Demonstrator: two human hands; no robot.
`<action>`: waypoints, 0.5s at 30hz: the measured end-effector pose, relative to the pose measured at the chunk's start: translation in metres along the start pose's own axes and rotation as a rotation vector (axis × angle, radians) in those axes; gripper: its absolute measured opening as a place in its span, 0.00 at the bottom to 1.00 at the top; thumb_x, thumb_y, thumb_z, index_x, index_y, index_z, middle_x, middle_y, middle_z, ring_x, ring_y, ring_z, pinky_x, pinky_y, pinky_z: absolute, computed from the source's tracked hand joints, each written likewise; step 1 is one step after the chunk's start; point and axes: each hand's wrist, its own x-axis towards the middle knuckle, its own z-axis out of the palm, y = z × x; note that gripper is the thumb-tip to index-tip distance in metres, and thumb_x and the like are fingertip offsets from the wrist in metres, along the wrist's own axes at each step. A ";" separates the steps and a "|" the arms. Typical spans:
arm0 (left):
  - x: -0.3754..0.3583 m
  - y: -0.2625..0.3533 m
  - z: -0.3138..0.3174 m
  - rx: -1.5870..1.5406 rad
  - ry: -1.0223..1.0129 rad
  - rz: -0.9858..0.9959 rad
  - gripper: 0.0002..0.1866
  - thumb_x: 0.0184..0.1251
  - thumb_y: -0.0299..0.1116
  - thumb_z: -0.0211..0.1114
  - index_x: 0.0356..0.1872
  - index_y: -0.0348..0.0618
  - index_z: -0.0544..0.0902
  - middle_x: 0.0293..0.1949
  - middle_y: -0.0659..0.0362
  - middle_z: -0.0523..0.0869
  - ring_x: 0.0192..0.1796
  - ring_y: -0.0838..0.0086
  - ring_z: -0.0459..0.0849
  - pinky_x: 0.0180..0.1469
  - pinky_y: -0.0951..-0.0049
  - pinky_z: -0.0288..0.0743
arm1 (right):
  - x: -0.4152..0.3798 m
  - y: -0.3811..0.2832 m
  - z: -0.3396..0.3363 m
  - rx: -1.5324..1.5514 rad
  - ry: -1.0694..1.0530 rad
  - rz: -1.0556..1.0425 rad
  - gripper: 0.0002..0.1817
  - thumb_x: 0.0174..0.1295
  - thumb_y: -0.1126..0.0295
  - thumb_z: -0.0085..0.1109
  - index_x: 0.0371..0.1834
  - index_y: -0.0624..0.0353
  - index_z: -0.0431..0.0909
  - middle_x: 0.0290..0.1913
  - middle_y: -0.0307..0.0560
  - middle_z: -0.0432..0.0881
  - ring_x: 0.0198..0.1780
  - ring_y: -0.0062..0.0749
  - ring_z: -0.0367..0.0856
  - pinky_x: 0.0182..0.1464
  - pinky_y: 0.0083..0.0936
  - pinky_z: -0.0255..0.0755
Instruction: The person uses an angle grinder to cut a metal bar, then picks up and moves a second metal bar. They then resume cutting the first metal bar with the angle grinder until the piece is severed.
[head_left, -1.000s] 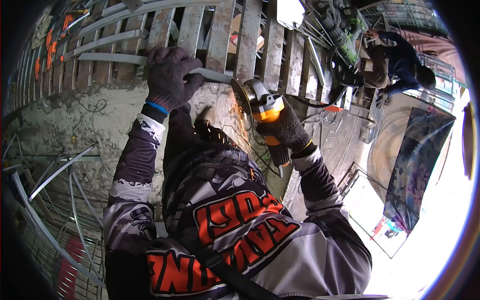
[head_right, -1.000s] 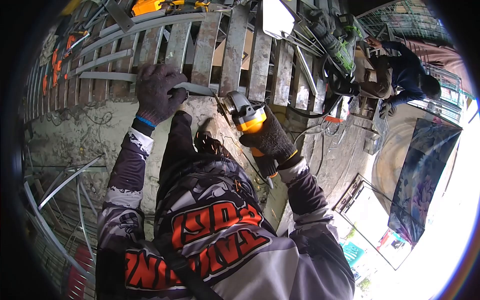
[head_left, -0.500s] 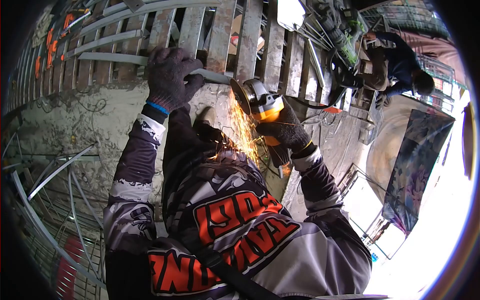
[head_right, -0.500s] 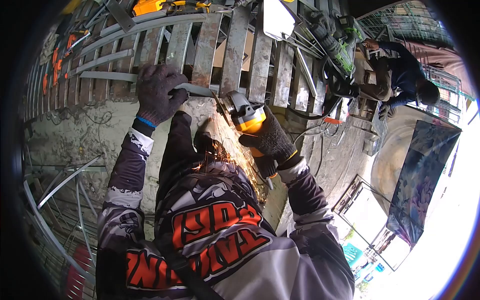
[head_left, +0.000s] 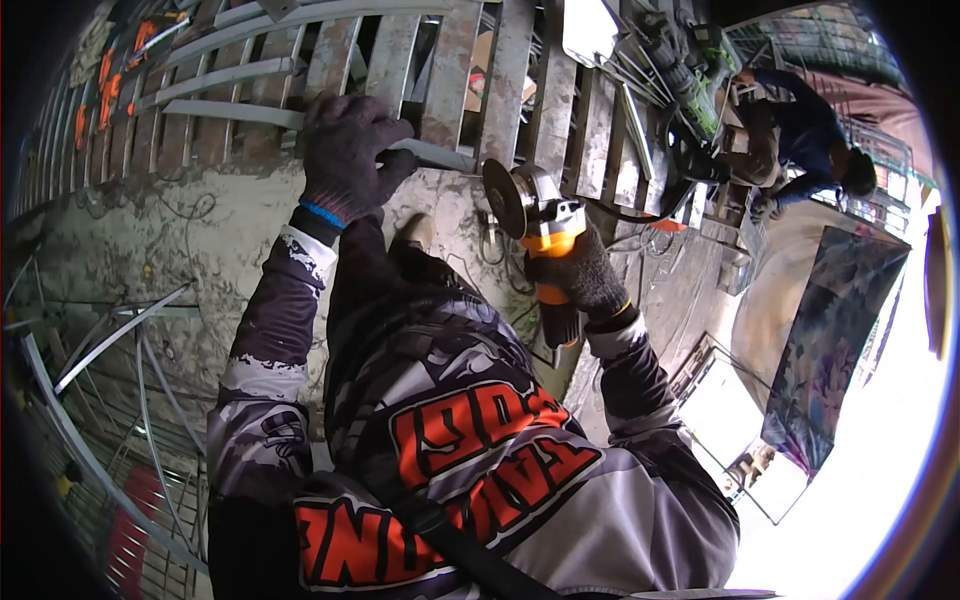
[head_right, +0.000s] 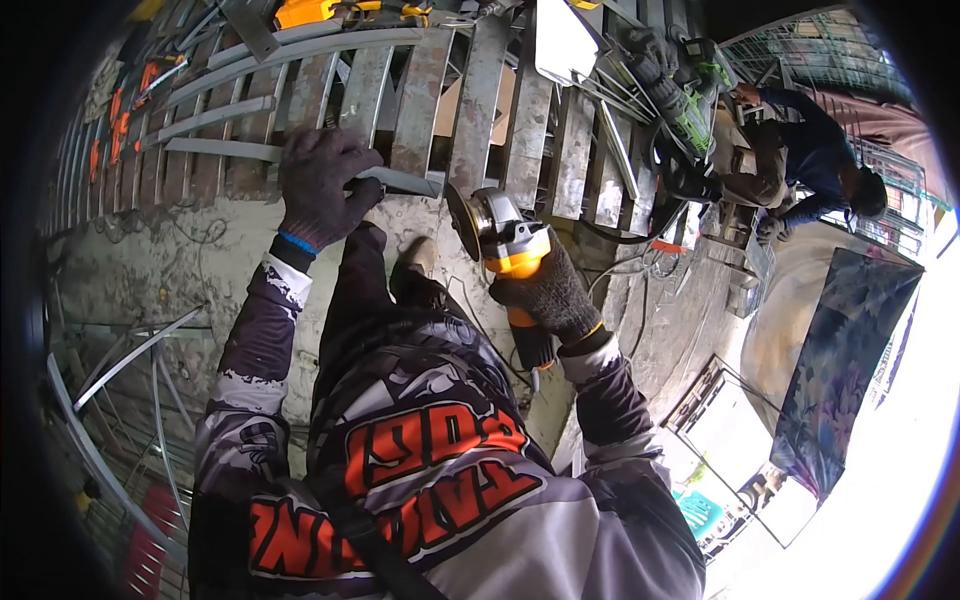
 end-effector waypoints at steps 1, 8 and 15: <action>0.001 0.000 -0.001 0.012 0.011 0.008 0.13 0.50 0.44 0.74 0.39 0.60 0.92 0.45 0.66 0.85 0.53 0.62 0.80 0.64 0.54 0.70 | 0.000 -0.002 -0.001 -0.041 0.005 -0.022 0.40 0.46 0.74 0.82 0.65 0.58 0.71 0.53 0.44 0.84 0.54 0.32 0.83 0.59 0.35 0.80; -0.001 -0.002 0.002 0.009 0.005 -0.011 0.12 0.52 0.48 0.72 0.37 0.62 0.90 0.45 0.66 0.85 0.55 0.63 0.81 0.70 0.50 0.66 | 0.008 -0.004 0.005 -0.195 -0.005 -0.131 0.42 0.45 0.71 0.83 0.65 0.60 0.70 0.54 0.47 0.83 0.54 0.36 0.83 0.61 0.36 0.79; 0.002 0.037 -0.002 0.064 -0.064 -0.088 0.21 0.49 0.50 0.80 0.46 0.60 0.90 0.51 0.64 0.83 0.64 0.61 0.74 0.74 0.44 0.59 | 0.010 -0.005 0.002 -0.197 -0.012 -0.114 0.42 0.45 0.71 0.82 0.66 0.59 0.71 0.56 0.47 0.83 0.57 0.36 0.83 0.64 0.35 0.78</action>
